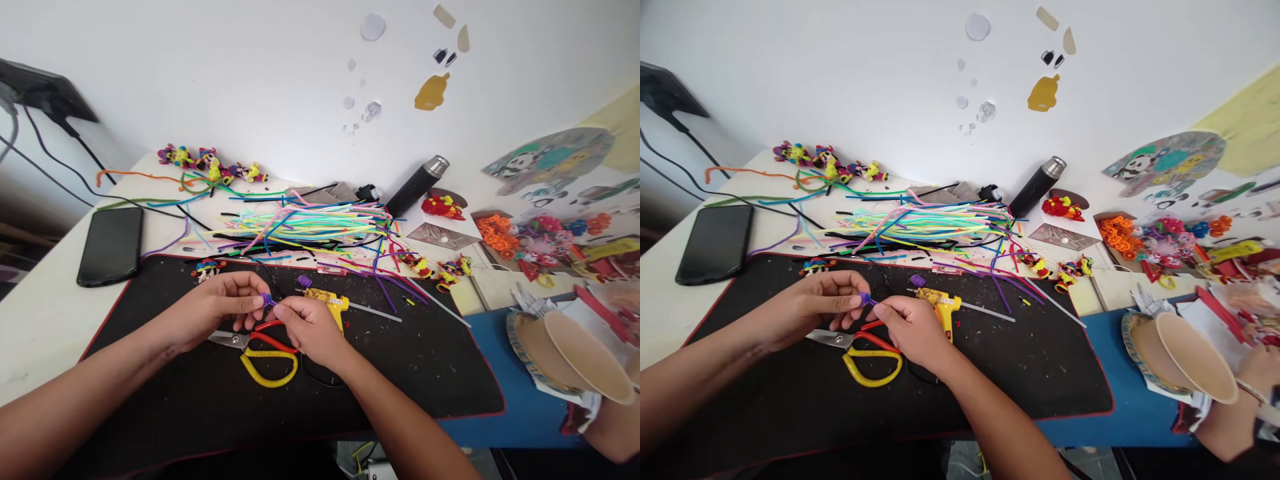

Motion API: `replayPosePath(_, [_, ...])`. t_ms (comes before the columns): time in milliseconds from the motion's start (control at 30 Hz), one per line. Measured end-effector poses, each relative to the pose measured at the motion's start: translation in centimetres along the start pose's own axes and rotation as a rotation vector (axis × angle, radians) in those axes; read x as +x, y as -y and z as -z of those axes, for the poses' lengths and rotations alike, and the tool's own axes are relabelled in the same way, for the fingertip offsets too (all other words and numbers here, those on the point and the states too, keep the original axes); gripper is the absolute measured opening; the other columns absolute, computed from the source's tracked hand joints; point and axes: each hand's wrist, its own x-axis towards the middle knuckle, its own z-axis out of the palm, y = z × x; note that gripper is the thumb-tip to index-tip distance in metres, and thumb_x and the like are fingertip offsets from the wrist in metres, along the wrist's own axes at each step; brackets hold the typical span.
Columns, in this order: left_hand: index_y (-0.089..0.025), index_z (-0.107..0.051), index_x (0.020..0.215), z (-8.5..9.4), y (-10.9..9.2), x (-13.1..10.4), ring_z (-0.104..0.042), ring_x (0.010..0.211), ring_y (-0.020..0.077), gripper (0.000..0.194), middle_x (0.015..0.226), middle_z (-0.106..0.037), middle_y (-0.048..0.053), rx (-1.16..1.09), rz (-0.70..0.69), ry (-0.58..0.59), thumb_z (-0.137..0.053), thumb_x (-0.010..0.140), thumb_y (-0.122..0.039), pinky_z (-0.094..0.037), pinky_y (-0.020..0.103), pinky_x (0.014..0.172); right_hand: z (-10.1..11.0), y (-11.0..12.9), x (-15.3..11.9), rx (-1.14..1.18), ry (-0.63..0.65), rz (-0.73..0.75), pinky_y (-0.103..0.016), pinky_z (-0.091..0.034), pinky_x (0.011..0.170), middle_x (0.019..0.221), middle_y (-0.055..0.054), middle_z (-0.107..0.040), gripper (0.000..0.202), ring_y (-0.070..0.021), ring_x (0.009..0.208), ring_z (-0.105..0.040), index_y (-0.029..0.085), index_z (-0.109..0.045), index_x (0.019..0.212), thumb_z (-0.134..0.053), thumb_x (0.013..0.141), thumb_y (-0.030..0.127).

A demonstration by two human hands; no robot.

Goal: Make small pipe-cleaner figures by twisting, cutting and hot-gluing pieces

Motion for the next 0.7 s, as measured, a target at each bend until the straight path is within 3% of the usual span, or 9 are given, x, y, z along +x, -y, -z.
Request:
replayPosePath(200, [-0.017,-0.074,0.088,-0.2,0.1,-0.4,-0.060,0.055,0.0100,0.039,0.068,-0.072,0.001,-0.131,0.038,-0.004,-0.099,0.068,-0.040,-0.044,0.017,0.049,-0.2,0.4,-0.2,0.008,0.011,0.025,-0.022,-0.032,0.046,0.047,0.009,-0.046,0.032,-0.0084,0.040,-0.040,0.017,-0.078,0.092,-0.061,0.103,0.043])
replayPosePath(467, [-0.017,-0.075,0.085,0.3,0.3,-1.0,-0.060,0.054,0.0098,0.038,0.067,-0.073,0.001,-0.071,0.013,0.016,-0.099,0.068,-0.041,-0.047,0.018,0.053,-0.4,0.3,-0.6,-0.031,0.006,0.031,-0.023,-0.032,0.046,0.047,0.009,-0.047,0.033,-0.0085,0.041,-0.040,0.016,-0.079,0.096,-0.061,0.102,0.043])
replayPosePath(700, [-0.016,-0.074,0.087,0.3,0.3,-1.1,-0.060,0.056,0.0112,0.040,0.067,-0.073,0.001,0.045,-0.056,-0.072,-0.097,0.069,-0.044,-0.048,0.020,0.053,-0.7,0.0,-0.4,-0.031,-0.013,0.020,-0.022,-0.033,0.045,0.050,0.008,-0.050,0.030,-0.0081,0.040,-0.043,0.017,-0.077,0.093,-0.062,0.102,0.042])
